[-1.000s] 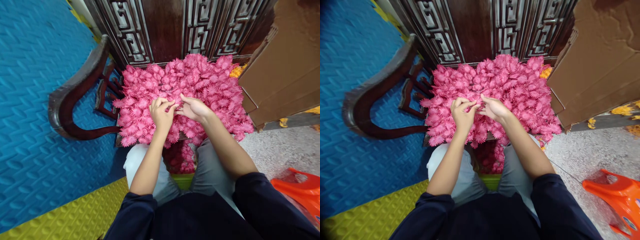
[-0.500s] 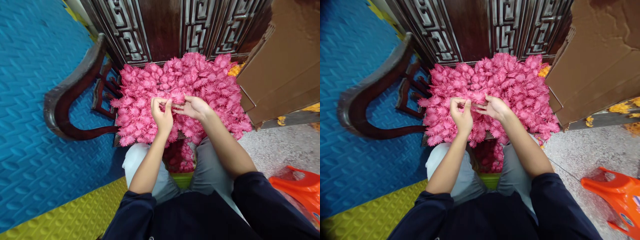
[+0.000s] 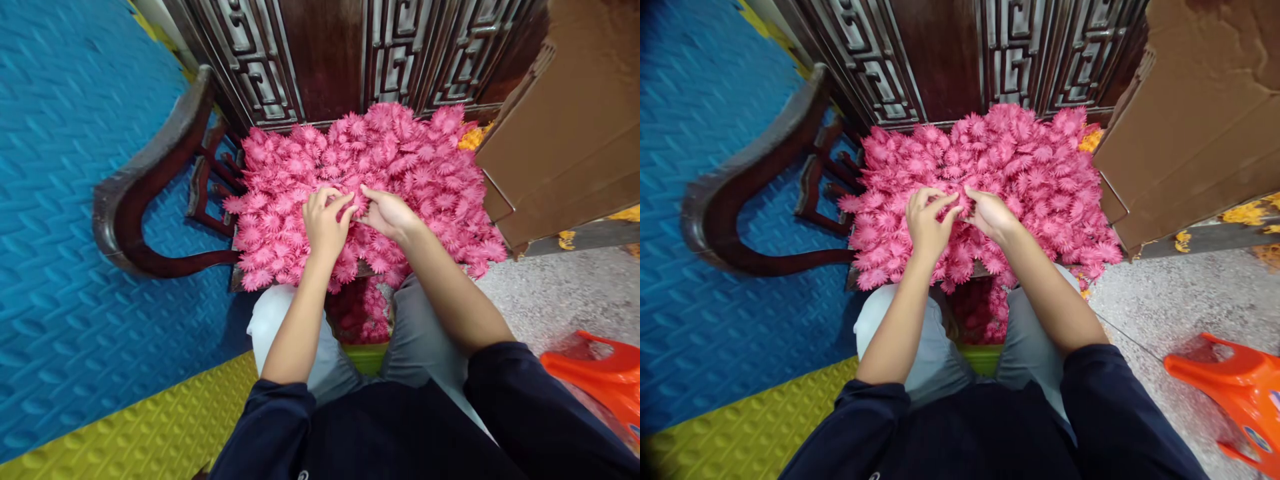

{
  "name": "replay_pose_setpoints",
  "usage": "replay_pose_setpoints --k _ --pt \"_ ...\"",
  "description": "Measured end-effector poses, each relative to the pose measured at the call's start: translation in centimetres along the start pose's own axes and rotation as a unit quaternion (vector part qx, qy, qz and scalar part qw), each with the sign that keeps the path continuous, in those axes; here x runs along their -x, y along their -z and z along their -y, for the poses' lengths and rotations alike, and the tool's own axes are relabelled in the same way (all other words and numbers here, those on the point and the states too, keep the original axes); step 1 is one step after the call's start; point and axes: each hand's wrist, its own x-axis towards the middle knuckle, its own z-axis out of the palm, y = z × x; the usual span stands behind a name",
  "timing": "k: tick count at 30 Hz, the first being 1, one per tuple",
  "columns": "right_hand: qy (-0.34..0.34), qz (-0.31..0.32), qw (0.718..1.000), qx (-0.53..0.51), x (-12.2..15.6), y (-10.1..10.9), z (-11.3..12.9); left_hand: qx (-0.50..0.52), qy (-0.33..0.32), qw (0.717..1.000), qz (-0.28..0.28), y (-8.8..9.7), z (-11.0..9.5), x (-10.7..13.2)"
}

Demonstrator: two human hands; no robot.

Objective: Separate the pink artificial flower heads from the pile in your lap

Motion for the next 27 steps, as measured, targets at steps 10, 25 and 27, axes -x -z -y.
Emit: replay_pose_setpoints --k 10,25,27 --pt "-0.007 0.013 0.999 -0.038 0.3 0.1 0.3 -0.028 -0.010 0.999 -0.043 -0.8 -0.2 -0.2" --pt "-0.041 -0.030 0.996 -0.077 0.5 0.2 1.4 0.104 0.121 0.946 -0.282 -0.5 -2.0 0.3" --pt "-0.008 -0.061 0.996 -0.060 -0.2 0.9 1.5 0.078 0.138 0.942 -0.297 0.1 -0.9 -0.3"
